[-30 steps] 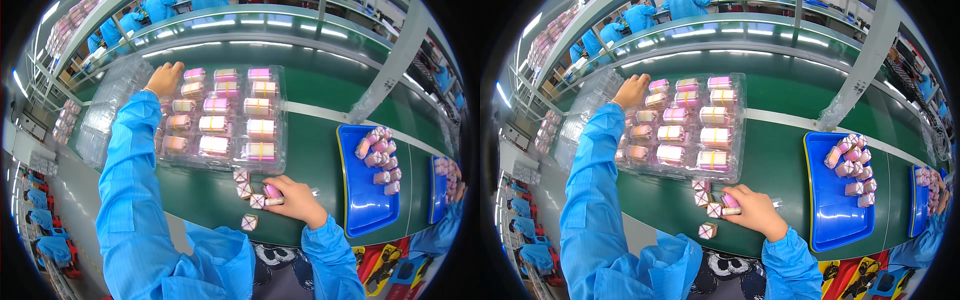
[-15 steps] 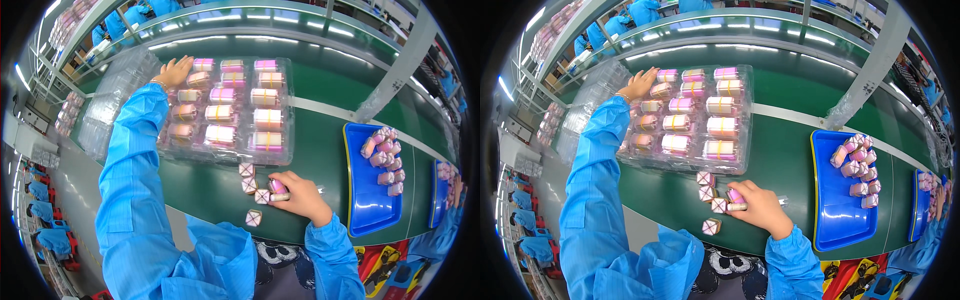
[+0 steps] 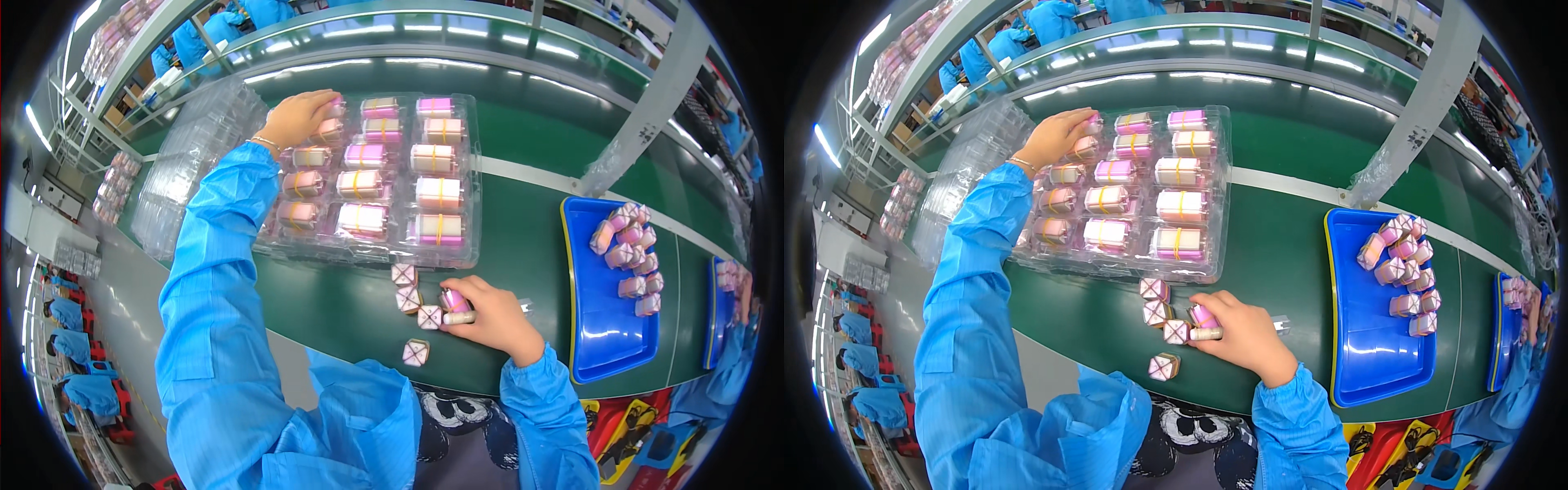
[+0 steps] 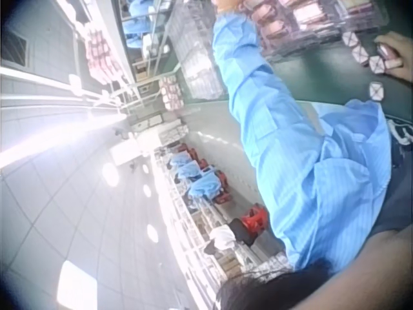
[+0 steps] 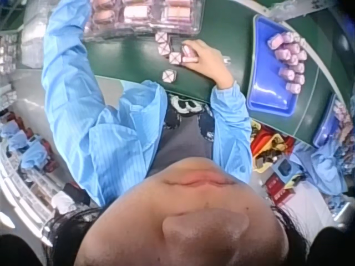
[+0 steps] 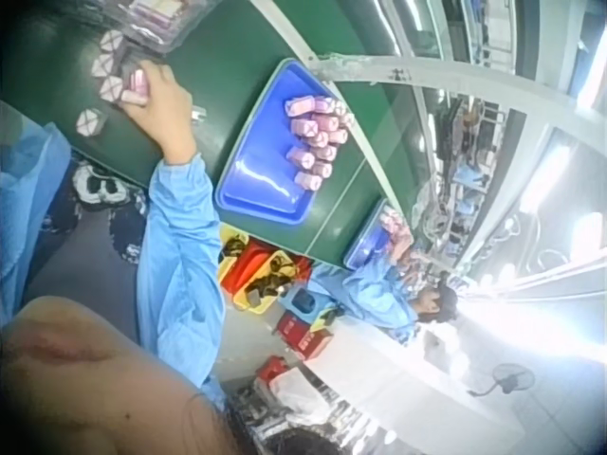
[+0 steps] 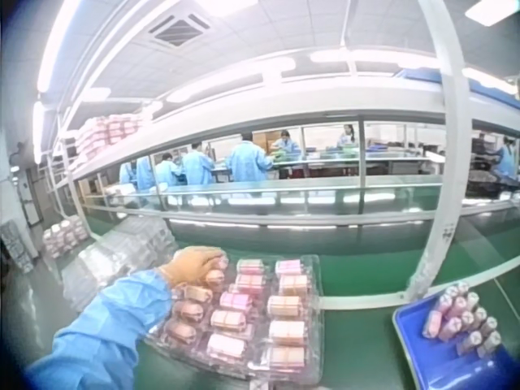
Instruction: The worker is applying a substance using an applicator to small triangular blocks and assembling them together on a production line.
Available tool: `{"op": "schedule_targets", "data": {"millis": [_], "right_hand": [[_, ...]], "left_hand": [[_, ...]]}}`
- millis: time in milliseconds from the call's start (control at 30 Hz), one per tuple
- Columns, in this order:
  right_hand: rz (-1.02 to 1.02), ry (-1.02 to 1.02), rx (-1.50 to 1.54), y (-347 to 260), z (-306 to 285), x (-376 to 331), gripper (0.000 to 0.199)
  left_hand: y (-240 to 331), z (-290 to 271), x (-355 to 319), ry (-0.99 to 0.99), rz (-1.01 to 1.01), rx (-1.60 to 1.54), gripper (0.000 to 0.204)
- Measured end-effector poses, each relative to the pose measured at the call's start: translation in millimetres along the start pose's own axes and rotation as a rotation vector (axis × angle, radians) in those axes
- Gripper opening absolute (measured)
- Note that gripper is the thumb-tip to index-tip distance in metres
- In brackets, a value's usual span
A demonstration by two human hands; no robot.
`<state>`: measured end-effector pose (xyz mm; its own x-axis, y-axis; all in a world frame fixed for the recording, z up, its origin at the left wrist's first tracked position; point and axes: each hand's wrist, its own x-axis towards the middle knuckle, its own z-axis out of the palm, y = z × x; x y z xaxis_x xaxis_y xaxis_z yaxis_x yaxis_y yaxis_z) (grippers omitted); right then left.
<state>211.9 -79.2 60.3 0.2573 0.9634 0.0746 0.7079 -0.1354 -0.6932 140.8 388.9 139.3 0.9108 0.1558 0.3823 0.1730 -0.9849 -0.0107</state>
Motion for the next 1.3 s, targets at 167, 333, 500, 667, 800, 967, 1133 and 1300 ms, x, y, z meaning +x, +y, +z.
{"op": "schedule_targets", "data": {"millis": [167, 333, 500, 667, 800, 967, 1133, 1300], "right_hand": [[-0.012, 0.018, -0.031, -4, 1, 0, 0.06], [-0.035, 0.023, -0.027, -8, 6, 1, 0.058], [-0.047, 0.087, 0.008, 2, 8, 2, 0.05], [-0.047, 0.099, 0.091, -2, 4, 2, 0.041], [0.056, 0.05, 0.086, -2, 2, -1, 0.047], [0.0, 0.017, 0.22, -9, 9, -3, 0.058], [-0.146, 0.005, 0.026, -9, 16, -1, 0.068], [-0.012, 0.022, -0.031, -17, 8, 1, 0.051]], "left_hand": [[19, 4, -17, -0.233, 0.014, 0.027, 0.044], [46, -21, -15, -0.119, -0.007, 0.097, 0.044], [174, -75, -69, 0.253, 0.16, -0.332, 0.03], [254, -39, -221, 0.105, 0.244, -0.513, 0.056], [284, 12, -251, -0.148, -0.258, -0.83, 0.137], [291, 37, -217, -0.068, -0.2, -0.819, 0.151], [297, 47, -202, 0.014, -0.195, -0.915, 0.143], [295, 51, -204, 0.045, -0.259, -1.016, 0.129]]}}
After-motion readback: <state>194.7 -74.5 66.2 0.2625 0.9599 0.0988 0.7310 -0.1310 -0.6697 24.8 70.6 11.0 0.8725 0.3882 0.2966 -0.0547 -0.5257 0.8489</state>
